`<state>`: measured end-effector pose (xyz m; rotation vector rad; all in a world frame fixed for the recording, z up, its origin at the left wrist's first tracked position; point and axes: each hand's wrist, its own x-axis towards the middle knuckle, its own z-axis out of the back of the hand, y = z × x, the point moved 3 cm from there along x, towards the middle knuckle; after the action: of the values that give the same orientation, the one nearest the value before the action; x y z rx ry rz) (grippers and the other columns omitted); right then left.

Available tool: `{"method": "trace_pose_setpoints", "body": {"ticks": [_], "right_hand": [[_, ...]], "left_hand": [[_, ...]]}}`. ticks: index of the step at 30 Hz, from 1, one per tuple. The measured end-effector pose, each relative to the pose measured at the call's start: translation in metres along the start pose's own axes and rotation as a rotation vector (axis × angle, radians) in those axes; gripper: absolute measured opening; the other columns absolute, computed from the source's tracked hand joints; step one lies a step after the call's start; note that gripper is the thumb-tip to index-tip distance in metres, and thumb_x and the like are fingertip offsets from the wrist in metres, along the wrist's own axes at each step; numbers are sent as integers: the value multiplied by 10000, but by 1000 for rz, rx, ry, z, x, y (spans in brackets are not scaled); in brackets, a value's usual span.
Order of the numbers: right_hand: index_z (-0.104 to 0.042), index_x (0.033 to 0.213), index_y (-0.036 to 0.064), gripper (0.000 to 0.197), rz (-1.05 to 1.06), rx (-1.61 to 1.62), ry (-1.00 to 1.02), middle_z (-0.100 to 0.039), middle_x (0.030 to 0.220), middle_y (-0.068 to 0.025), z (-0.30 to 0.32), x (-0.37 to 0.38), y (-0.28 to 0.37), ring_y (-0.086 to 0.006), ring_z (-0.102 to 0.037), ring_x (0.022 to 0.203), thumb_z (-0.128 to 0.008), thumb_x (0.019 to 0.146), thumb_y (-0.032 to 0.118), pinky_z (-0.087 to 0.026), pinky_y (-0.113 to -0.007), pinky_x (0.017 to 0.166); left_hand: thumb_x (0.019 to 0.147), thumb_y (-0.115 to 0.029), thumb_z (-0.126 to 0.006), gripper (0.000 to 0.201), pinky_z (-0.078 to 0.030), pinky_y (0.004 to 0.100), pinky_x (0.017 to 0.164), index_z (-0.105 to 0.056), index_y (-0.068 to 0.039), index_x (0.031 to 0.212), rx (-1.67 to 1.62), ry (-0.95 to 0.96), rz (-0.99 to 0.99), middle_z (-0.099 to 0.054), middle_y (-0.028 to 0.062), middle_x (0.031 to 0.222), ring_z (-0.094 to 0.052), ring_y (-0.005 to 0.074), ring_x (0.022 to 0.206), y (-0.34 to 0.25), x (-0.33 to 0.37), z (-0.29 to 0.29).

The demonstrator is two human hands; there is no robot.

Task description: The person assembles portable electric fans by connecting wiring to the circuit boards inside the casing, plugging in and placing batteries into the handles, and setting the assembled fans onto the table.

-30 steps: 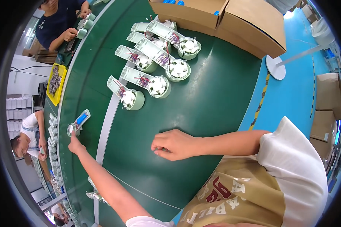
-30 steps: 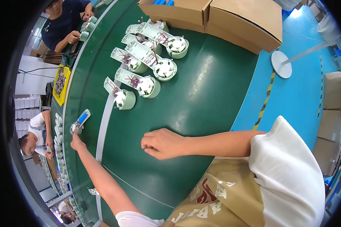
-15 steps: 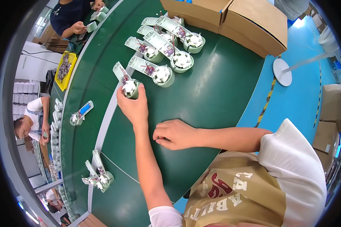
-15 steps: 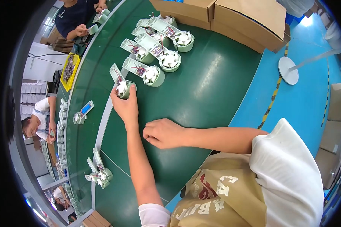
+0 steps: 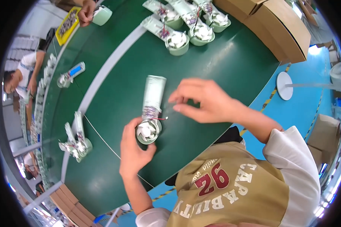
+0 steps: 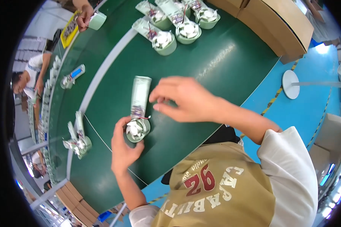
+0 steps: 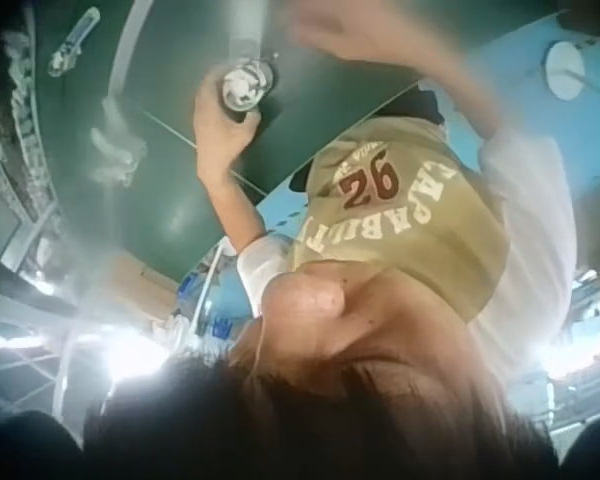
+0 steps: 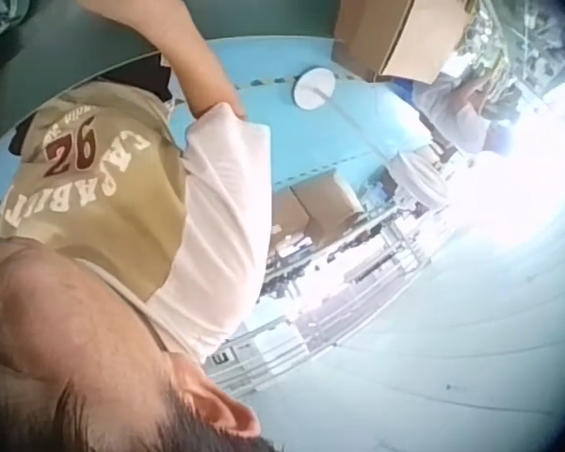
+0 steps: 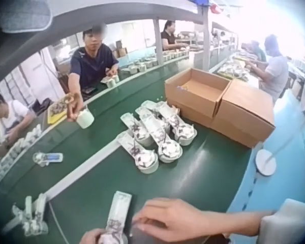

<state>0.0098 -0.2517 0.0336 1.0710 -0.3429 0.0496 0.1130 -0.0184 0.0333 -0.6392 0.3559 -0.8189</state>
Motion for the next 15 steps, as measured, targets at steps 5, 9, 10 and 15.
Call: {"method": "trace_pose_setpoints", "body": {"ticks": [5, 9, 10, 15], "right_hand": [[-588, 1283, 97, 524, 246, -341, 136, -567, 1312, -131, -3, 22, -5, -352, -516, 1247, -704, 775, 42, -463, -452, 1016], [-500, 1390, 121, 707, 287, -237, 298, -467, 1441, -120, -25, 43, -22, -357, -402, 1365, -598, 717, -72, -388, -477, 1106], [-510, 1385, 120, 731, 300, -257, 298, -468, 1443, -112, -33, 46, -20, -354, -414, 1358, -568, 690, -98, -380, -471, 1115], [-538, 1360, 121, 701, 385, -358, 246, -524, 1367, -114, -48, 46, -10, -338, -439, 1334, -623, 689, -63, -395, -466, 1081]], "left_hand": [[670, 22, -702, 482, -477, 437, 927, -538, -28, 1120, 81, 75, -99, -584, 180, 1182, -568, 389, 1093, 6, -8, 13], [676, -157, -814, 580, -482, 433, 888, -513, -9, 1149, 20, 32, -95, -571, 190, 1152, -554, 385, 1074, -17, -2, -2], [674, -203, -834, 606, -480, 435, 870, -513, -7, 1149, 40, -58, -12, -573, 185, 1130, -555, 382, 1056, -18, -3, -7], [704, -232, -839, 565, -449, 455, 867, -519, -16, 1117, 169, -261, -30, -583, 167, 1101, -560, 356, 1033, -19, 0, -32]]}}
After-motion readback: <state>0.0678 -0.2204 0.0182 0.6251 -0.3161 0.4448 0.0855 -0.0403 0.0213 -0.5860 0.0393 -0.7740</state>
